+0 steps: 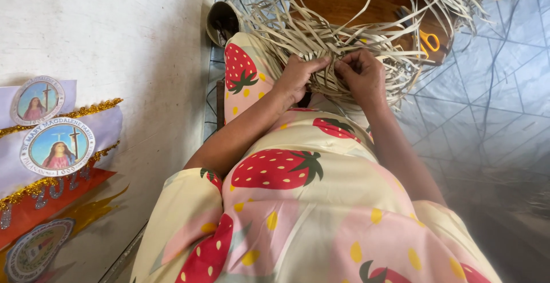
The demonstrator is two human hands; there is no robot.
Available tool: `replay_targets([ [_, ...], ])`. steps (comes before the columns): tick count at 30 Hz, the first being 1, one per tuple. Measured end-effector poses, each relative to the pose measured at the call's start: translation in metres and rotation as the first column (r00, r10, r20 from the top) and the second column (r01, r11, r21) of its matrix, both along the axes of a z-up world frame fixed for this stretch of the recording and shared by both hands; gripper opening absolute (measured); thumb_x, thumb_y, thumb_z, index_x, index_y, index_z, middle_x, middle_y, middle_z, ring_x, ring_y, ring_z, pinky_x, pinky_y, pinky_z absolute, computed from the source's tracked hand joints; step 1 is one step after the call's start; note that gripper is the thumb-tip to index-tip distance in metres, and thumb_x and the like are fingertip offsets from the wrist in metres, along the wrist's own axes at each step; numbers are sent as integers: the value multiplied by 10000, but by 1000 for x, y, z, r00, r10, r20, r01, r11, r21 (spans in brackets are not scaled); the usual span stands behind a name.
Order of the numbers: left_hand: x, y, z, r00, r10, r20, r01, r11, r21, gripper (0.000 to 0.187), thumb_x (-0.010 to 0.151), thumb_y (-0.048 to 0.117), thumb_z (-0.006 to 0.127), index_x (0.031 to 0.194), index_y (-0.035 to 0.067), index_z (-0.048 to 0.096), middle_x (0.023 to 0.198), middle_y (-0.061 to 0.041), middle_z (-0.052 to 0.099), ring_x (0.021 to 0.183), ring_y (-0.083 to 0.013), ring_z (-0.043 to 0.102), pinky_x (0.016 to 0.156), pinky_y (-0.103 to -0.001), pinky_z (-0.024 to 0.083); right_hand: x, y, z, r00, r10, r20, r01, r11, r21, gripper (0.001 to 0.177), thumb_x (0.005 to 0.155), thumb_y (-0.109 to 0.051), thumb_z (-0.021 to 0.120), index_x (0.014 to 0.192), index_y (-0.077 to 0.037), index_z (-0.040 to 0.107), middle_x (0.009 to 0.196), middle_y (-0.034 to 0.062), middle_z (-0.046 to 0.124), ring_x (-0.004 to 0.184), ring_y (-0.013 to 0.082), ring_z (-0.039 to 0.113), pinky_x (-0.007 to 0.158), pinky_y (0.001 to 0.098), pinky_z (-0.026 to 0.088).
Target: Weaving and braiding dried plant fibers to create a craft item
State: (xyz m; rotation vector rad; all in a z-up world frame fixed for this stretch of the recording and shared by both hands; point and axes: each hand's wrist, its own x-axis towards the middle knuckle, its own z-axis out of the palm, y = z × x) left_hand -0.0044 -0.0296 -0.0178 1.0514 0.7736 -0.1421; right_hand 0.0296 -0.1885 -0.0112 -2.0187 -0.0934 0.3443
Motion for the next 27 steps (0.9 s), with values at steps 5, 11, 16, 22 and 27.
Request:
replay_targets([
  [5,3,-8,20,993,-94,-69,98,993,60,958,563,543,992,1070,-116,517,1094,-234,452,1085,-289,418,919,-465,385,-18,6,23,948,52,315,-43,998,-36,108,999,-101,834,1034,-48,747,842,164,748,804,326,760,707,400,582],
  [11,1,12,67,998,-68,13,65,986,156,708,525,461,1011,468,149,378,496,5,292,491,-127,246,498,-332,251,-40,5,48,787,455,417,-315,877,-362,120,980,-147,784,1097,-126,800,904,142,751,843,398,731,745,495,580],
  [16,-12,2,-18,990,-105,91,91,985,145,668,669,414,978,452,162,399,419,10,291,419,-106,192,493,-312,233,-2,-13,60,824,403,397,-308,908,-283,162,979,-102,813,1137,-134,823,949,129,767,856,395,720,787,498,559],
  [22,-12,3,1,984,-156,87,126,950,285,589,828,386,883,467,151,480,360,-49,425,274,-102,245,397,-323,279,38,-5,55,835,451,317,-365,883,-295,202,937,-64,834,1133,-113,827,995,169,772,900,440,704,820,540,556],
  [27,-19,-3,-37,948,-119,294,22,950,312,450,866,323,901,1150,10,749,868,-196,780,740,-307,775,578,-458,549,43,6,42,854,475,214,-393,857,-334,191,893,-174,866,1069,-120,819,917,193,740,865,447,693,795,542,556],
])
